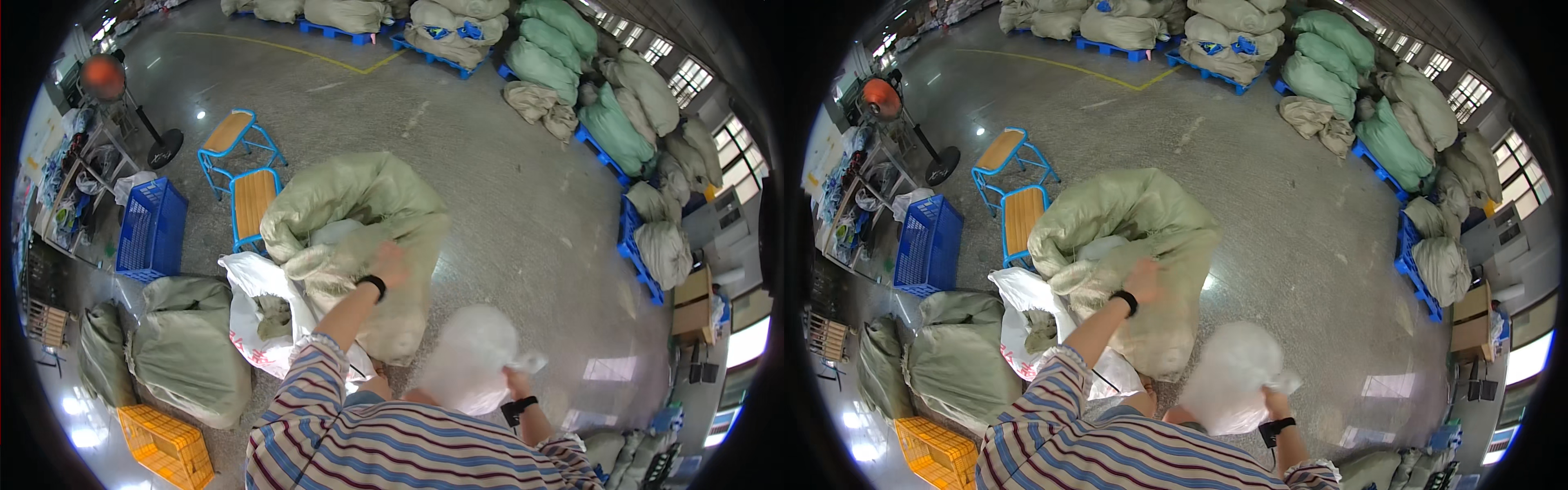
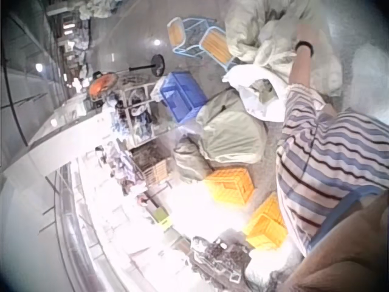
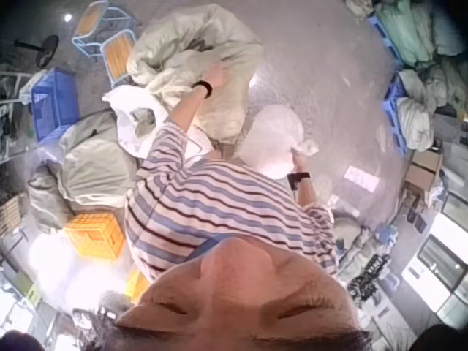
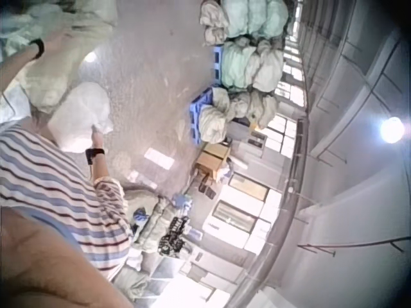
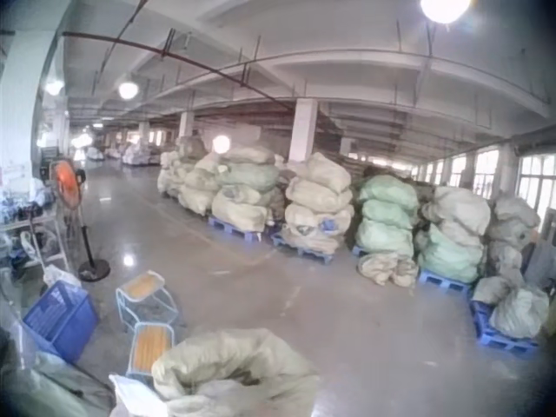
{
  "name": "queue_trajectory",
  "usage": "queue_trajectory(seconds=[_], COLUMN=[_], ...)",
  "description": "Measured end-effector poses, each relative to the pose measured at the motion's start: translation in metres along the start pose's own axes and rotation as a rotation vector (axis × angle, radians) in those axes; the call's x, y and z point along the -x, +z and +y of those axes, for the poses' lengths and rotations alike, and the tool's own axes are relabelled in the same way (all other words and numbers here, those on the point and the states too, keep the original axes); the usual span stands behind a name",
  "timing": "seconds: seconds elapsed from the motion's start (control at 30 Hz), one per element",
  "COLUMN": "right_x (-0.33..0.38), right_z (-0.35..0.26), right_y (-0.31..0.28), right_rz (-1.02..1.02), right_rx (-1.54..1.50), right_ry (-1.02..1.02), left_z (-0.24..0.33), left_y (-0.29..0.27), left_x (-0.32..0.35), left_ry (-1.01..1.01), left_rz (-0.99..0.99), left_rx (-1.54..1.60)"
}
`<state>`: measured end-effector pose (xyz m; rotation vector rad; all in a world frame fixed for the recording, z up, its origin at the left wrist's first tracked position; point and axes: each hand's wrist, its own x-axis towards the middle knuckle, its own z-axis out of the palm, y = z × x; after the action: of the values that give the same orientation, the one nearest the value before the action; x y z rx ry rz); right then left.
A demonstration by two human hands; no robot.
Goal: The person moves a sack, writes on a paper, and then packs light blue shoes into a plastic bag. They handle the shoes one at a time, placing them into the bag and arranging them on the table.
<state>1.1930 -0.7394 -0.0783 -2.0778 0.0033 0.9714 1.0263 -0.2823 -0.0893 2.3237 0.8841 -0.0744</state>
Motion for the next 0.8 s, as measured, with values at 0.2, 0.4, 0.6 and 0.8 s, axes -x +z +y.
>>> queue_trajectory(seconds=[0.2, 0.4, 0.6, 0.8], right_x=[-0.063, -0.191, -0.273, -0.275], right_z=[-0.077, -0.227, -0.391, -0.396], right_y=[-0.041, 0.006, 0.149, 0.212], right_rz=[-0.002, -0.328, -0.509, -1.153], right_rx=[-0.584, -0.591, 0.046, 0.341], right_ry=[0.114, -0.092, -0.646, -0.956], left_z=[-0.103, -0.061, 0.068, 0.186], left_y=[-0.012, 0.036, 0.143, 0.058], left_x=[-0.055, -0.077, -0.024, -0.001], left_ry=[-0.466, -0.655, -0.216, 0.213], left_rz=[0.105, -0.244, -0.452, 0.177], left_rx=[-0.279, -0.06, 0.296, 0.417])
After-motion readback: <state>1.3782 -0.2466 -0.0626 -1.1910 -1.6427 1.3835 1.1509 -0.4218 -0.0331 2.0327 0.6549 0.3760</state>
